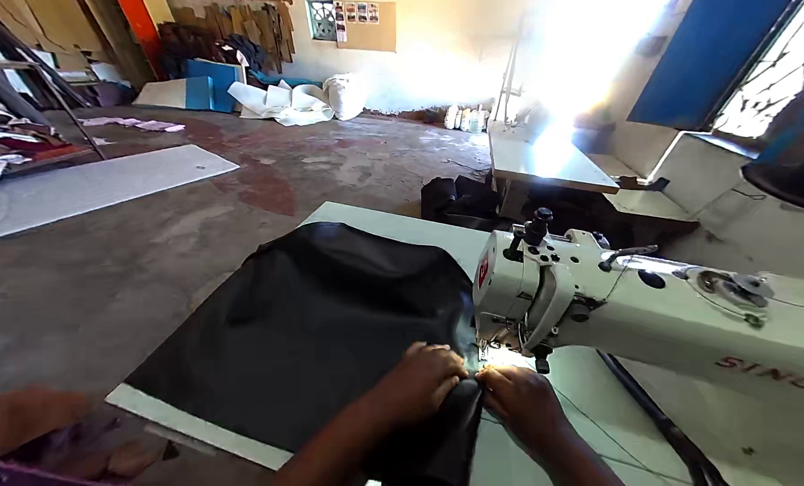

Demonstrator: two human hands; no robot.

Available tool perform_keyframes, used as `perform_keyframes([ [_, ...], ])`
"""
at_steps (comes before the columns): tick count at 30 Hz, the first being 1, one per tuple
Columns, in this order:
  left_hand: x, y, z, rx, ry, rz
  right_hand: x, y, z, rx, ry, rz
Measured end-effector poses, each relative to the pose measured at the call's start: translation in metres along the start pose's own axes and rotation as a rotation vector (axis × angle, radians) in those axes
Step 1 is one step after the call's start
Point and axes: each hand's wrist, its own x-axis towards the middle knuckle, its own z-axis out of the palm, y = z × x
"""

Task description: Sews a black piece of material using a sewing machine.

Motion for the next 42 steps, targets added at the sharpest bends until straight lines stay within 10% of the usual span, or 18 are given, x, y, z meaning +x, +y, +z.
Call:
perform_keyframes([
  [11,-0.084,0.039,0.004,0.007,-0.067,0.27,0.0,-0.001,0.0,-0.028,0.033,-0.034],
  [20,-0.062,0.025,0.047,0.593,0.654,0.583,0.002,-0.003,-0.013,0.086,-0.074,0.02],
  [24,-0.068,0.026,0.042,0.573,0.656,0.575,0.006,-0.007,-0.027,0.322,-0.234,-0.003],
  [42,-0.072,0.037,0.025,0.662,0.64,0.554,-0.001,-0.014,-0.018,0.709,0.084,-0.3],
])
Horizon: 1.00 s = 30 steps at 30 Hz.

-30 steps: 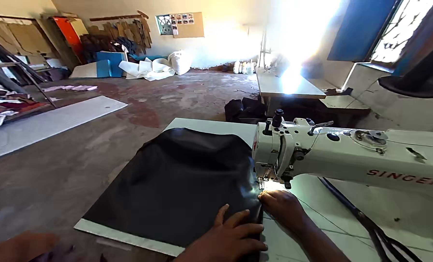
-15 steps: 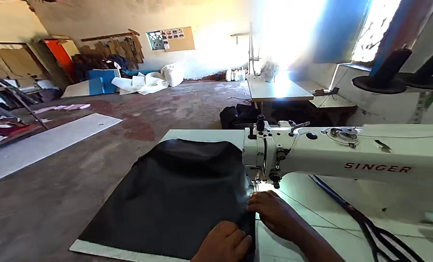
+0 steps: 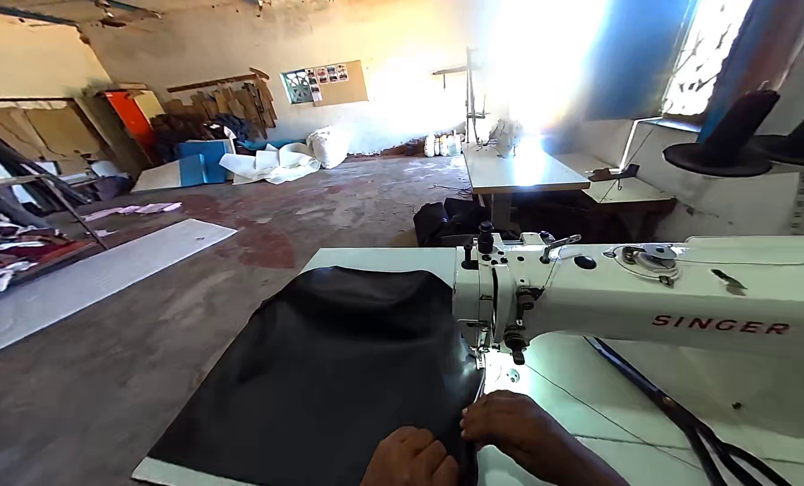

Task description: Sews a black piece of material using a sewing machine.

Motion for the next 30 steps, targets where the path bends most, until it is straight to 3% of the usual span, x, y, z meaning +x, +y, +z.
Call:
perform_keyframes([
  [18,0.012,0.007,-0.002,-0.098,0.033,-0.063,0.002,-0.01,0.004,-0.415,0.08,-0.035],
  [20,0.009,0.013,-0.002,-0.137,-0.041,-0.088,-0.004,-0.024,0.003,-0.419,-0.006,0.056],
  [25,0.004,0.023,0.003,-0.427,-0.537,-0.256,-0.025,-0.051,0.007,-0.431,-0.232,0.213],
  [28,0.005,0.007,0.006,-0.527,-0.567,-0.26,-0.026,-0.06,0.01,-0.446,-0.227,0.255],
  [30,0.01,-0.001,0.012,-0.58,-0.497,-0.292,-0.026,-0.065,0.011,-0.469,-0.211,0.258],
])
